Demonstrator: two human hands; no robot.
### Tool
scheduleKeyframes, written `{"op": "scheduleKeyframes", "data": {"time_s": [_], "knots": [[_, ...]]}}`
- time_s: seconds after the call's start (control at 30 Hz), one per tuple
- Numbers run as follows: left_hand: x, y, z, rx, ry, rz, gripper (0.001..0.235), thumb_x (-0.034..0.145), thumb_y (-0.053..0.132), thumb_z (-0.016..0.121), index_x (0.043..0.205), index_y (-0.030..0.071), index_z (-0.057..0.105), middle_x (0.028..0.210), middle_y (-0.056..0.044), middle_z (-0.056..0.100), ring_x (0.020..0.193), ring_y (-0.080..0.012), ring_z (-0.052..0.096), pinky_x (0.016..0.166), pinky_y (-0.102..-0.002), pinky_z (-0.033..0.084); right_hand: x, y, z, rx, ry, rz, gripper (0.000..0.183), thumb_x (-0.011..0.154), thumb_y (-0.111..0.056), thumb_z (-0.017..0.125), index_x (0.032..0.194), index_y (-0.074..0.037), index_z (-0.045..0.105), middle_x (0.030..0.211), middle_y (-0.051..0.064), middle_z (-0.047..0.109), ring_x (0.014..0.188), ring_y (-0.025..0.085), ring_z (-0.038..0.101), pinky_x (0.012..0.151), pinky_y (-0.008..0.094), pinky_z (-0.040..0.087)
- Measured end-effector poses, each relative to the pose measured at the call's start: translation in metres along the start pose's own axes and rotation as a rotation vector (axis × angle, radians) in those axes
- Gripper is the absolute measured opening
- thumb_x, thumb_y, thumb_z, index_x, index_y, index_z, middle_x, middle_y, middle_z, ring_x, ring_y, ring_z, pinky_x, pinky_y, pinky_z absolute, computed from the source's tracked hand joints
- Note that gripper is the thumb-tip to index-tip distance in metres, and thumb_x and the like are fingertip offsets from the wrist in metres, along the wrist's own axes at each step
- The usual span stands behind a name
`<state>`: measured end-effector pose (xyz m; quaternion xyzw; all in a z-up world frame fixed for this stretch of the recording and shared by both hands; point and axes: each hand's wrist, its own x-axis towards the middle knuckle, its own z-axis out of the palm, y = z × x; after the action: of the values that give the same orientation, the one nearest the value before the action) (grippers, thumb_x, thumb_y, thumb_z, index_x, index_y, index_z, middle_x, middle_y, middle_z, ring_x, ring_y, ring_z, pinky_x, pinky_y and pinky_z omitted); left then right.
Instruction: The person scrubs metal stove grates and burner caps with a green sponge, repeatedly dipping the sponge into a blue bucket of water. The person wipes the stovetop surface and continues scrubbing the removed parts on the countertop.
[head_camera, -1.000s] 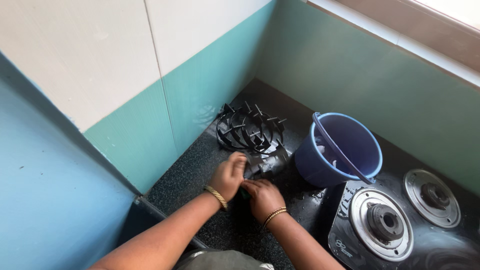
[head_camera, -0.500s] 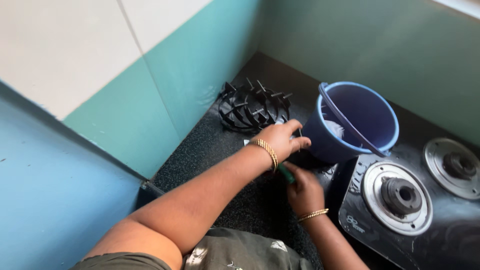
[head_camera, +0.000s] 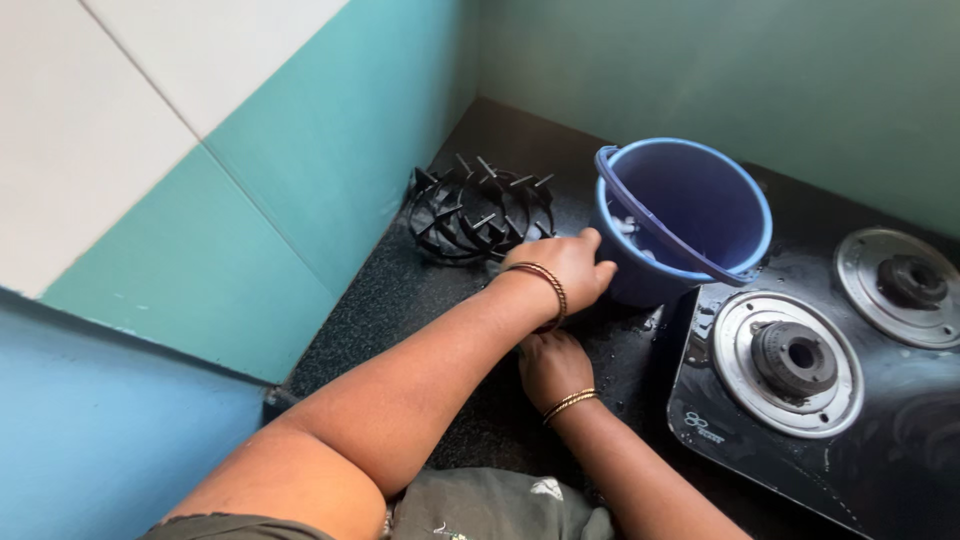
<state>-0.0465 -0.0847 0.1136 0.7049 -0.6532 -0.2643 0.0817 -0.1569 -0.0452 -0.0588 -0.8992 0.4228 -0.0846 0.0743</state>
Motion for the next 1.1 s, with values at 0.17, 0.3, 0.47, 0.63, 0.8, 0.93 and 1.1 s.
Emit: {"op": "scheduleKeyframes", "data": {"time_s": [0.17, 0.3, 0.47, 0.63, 0.8, 0.93, 1.1], "knots": [[-0.002, -0.007, -0.009, -0.068, -0.009, -0.021, 0.054, 0.098, 0.050, 0.049, 0.137, 0.013, 0.053, 0.125, -0.016, 0.070, 0.118, -0.0332, 0.067, 0.098, -0.048, 0.052, -0.010, 0.023, -0.025, -0.011, 0.361, -0.423, 0.035, 0.079, -0.009, 0.057, 0.109, -0.012, 0.072, 0.102, 0.007, 0.074, 0.100, 0.025, 0.068, 0.082, 0.045, 0.053], [-0.003, -0.009, -0.007, -0.089, -0.018, -0.010, 0.057, 0.096, 0.051, 0.050, 0.139, 0.013, 0.050, 0.124, -0.014, 0.070, 0.116, -0.0311, 0.067, 0.096, -0.048, 0.053, 0.005, 0.019, -0.014, -0.067, 0.044, -0.133, 0.022, 0.085, -0.011, 0.058, 0.102, -0.014, 0.071, 0.103, 0.010, 0.072, 0.101, 0.028, 0.066, 0.083, 0.043, 0.054], [-0.013, -0.007, -0.002, -0.086, -0.006, -0.056, 0.054, 0.097, 0.051, 0.049, 0.136, 0.015, 0.055, 0.122, -0.013, 0.072, 0.115, -0.0303, 0.069, 0.094, -0.047, 0.055, 0.004, 0.004, 0.002, 0.093, 0.036, -0.017, 0.018, 0.087, -0.010, 0.058, 0.101, -0.012, 0.070, 0.103, 0.011, 0.072, 0.098, 0.029, 0.068, 0.087, 0.042, 0.055], [-0.018, -0.008, -0.006, -0.100, 0.038, -0.031, 0.053, 0.097, 0.051, 0.051, 0.136, 0.015, 0.055, 0.122, -0.014, 0.071, 0.114, -0.0324, 0.068, 0.093, -0.047, 0.054, -0.001, 0.022, -0.027, 0.058, 0.237, -0.316, 0.029, 0.071, -0.004, 0.059, 0.093, -0.014, 0.076, 0.093, 0.007, 0.075, 0.096, 0.028, 0.069, 0.089, 0.050, 0.049], [-0.015, -0.006, -0.006, -0.110, 0.036, -0.032, 0.053, 0.096, 0.051, 0.050, 0.134, 0.015, 0.057, 0.121, -0.013, 0.072, 0.114, -0.0315, 0.069, 0.093, -0.048, 0.055, 0.009, 0.017, -0.019, -0.099, 0.011, -0.017, 0.012, 0.087, -0.011, 0.062, 0.091, -0.011, 0.073, 0.096, 0.009, 0.073, 0.099, 0.028, 0.068, 0.093, 0.043, 0.053], [-0.014, -0.009, -0.007, -0.101, 0.044, -0.045, 0.051, 0.094, 0.052, 0.051, 0.129, 0.015, 0.062, 0.123, -0.014, 0.070, 0.118, -0.0334, 0.066, 0.096, -0.049, 0.053, 0.003, 0.002, -0.006, 0.145, 0.244, -0.230, 0.028, 0.077, -0.003, 0.062, 0.099, -0.011, 0.076, 0.101, 0.009, 0.075, 0.104, 0.031, 0.069, 0.096, 0.044, 0.052], [-0.006, -0.002, -0.004, -0.062, -0.045, -0.077, 0.049, 0.097, 0.050, 0.049, 0.126, 0.015, 0.067, 0.127, -0.012, 0.069, 0.119, -0.0315, 0.066, 0.098, -0.048, 0.053, -0.031, 0.012, -0.054, 0.254, 0.081, -0.381, 0.035, 0.081, -0.001, 0.061, 0.109, -0.014, 0.076, 0.120, 0.007, 0.076, 0.112, 0.029, 0.069, 0.099, 0.043, 0.052]]}}
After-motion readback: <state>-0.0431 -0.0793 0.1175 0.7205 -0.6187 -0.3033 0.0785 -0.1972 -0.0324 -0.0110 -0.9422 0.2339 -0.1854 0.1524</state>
